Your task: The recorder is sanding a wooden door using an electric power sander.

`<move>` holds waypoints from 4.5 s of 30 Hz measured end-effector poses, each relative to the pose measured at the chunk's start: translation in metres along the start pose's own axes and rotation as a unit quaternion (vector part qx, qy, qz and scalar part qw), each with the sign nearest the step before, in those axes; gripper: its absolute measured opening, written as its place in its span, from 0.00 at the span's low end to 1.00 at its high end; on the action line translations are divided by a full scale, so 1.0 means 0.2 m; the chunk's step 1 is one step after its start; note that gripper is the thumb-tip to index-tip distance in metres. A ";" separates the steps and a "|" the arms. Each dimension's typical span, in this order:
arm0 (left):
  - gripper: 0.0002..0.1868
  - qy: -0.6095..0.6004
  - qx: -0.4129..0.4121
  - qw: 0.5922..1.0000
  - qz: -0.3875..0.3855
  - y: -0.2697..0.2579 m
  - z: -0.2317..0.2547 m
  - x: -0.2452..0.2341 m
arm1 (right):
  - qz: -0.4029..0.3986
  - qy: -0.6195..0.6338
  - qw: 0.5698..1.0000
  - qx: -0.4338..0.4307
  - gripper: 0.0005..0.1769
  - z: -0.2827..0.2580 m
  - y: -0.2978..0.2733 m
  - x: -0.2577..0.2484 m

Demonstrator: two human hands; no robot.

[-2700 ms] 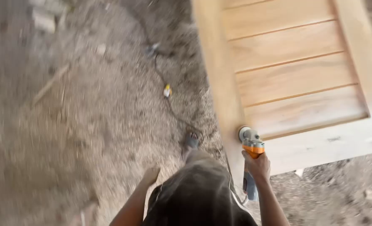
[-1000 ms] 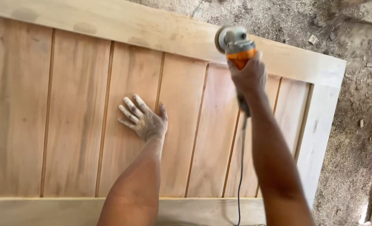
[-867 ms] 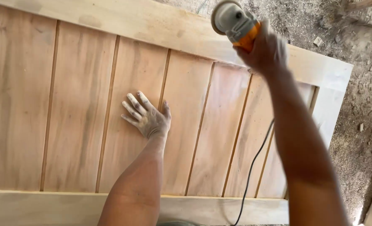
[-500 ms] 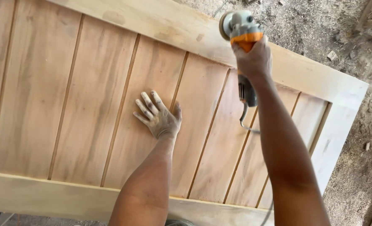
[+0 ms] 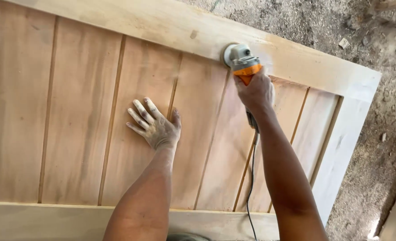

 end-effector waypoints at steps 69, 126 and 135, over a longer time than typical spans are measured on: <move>0.55 0.031 -0.011 0.999 -0.014 -0.02 0.01 -0.01 | -0.001 0.080 0.995 0.055 0.33 0.27 0.42 -0.06; 0.56 0.082 -0.032 0.996 0.032 -0.07 0.05 0.08 | 0.034 0.008 0.965 0.258 0.41 2.30 0.47 -0.81; 0.56 0.077 -0.045 0.996 0.013 -0.04 0.03 0.08 | 0.106 0.066 0.947 0.296 0.38 2.54 0.48 -0.83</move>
Point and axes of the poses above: each hand's wrist, its own y-axis towards the middle knuckle, its own x-axis out of the palm, z = x × y, the point moved 1 cm from there along y, towards the middle knuckle, and after that the axes turned 2 degrees about x, right-handed, at the moved point
